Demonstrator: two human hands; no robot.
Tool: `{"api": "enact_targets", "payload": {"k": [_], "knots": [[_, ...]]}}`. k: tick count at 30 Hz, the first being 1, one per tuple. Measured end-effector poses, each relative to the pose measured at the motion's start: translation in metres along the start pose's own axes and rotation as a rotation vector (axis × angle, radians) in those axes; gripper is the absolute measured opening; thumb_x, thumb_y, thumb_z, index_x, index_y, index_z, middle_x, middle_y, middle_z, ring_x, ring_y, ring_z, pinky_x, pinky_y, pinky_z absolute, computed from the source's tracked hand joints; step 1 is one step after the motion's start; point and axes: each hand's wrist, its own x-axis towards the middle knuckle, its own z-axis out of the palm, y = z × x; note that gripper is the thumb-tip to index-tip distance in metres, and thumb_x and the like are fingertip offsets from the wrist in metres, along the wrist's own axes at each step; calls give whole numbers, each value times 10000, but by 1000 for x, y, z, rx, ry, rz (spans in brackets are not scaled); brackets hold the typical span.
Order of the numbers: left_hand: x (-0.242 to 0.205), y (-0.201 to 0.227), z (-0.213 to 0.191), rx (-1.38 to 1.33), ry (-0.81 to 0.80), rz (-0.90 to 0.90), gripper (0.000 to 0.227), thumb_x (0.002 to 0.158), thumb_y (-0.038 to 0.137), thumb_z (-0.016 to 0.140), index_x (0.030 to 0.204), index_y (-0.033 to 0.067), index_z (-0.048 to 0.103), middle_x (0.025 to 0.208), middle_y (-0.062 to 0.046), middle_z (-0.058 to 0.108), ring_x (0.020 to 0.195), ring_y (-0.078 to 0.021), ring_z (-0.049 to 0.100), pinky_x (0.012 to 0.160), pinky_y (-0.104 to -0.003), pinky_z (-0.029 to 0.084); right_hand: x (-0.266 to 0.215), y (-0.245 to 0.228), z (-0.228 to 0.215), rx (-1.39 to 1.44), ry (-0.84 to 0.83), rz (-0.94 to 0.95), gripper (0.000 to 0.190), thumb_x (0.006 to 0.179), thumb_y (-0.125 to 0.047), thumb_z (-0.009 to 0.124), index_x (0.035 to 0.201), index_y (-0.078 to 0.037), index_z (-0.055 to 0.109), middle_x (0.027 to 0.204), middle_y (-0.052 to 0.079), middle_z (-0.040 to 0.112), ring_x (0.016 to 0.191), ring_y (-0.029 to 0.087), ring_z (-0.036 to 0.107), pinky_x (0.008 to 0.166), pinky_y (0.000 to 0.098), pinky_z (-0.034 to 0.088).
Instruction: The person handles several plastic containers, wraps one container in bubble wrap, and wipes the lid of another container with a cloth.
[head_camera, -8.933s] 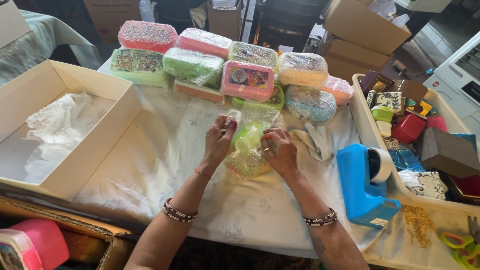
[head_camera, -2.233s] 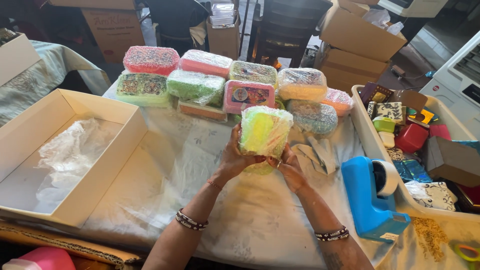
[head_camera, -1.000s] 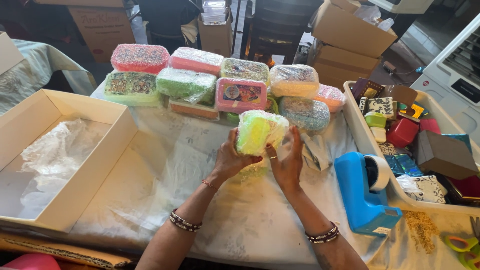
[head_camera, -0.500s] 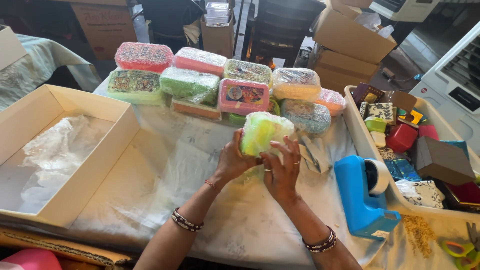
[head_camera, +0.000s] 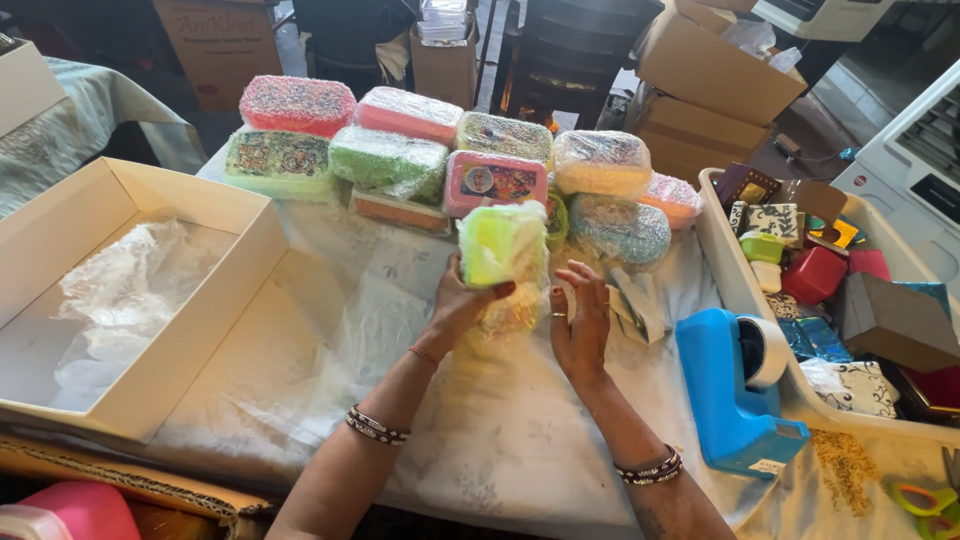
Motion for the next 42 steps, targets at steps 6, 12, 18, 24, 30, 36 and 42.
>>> {"api": "enact_targets", "payload": {"k": [6, 12, 18, 24, 30, 36, 42], "knots": [[13, -32, -2, -329, -55, -92, 691, 737, 250, 950, 1274, 33, 574, 1101, -17, 714, 910, -54, 661, 742, -208, 555, -3, 9, 8, 288, -61, 228, 368, 1050, -238, 587, 1362, -51, 534, 1380, 129, 588, 1273, 254, 578, 1028, 395, 526], [1, -1, -2, -274, -87, -286, 751, 701, 289, 907, 1308, 29, 552, 1035, -72, 681, 787, -189, 594, 606, -357, 469, -10, 25, 21, 478, -161, 237, 568, 984, -269, 678, 1453, -58, 437, 1443, 138, 549, 1323, 237, 563, 988, 400, 570], [-13, 19, 1, 175, -91, 64, 948, 618, 337, 973, 1381, 69, 477, 1182, -105, 734, 1070, -230, 721, 895, -357, 570, -11, 26, 22, 341, -186, 319, 717, 906, -298, 752, 1484, -67, 397, 1413, 150, 588, 1266, 261, 618, 930, 396, 566], [-21, 36, 5, 320, -32, 186, 942, 623, 362, 958, 1382, 99, 465, 1163, -120, 754, 1079, -276, 738, 868, -401, 582, -15, 33, 25, 341, -95, 257, 572, 1008, -234, 642, 1482, -38, 390, 1432, 159, 570, 1268, 267, 625, 962, 377, 585], [-19, 33, 3, 278, -44, 206, 939, 615, 375, 964, 1356, 87, 464, 1155, -116, 757, 1076, -259, 744, 869, -395, 584, -7, 34, 16, 210, -113, 403, 520, 1083, -395, 469, 1475, -57, 420, 1314, 134, 691, 1222, 259, 684, 972, 363, 531], [-15, 32, 1, 225, -23, 92, 877, 625, 323, 969, 1322, 66, 502, 1143, -108, 760, 1050, -218, 742, 890, -352, 575, -4, 48, 21, 226, -243, 555, 554, 1047, -432, 491, 1485, -96, 444, 1266, 96, 728, 1140, 229, 709, 953, 361, 530], [-10, 14, 6, 48, -91, 118, 877, 665, 236, 948, 1374, 44, 469, 1179, -105, 732, 1085, -184, 706, 928, -320, 566, -14, 49, 32, 618, -404, 399, 818, 879, -352, 779, 1497, -18, 359, 1307, 97, 606, 1188, 165, 574, 1005, 320, 483]]}}
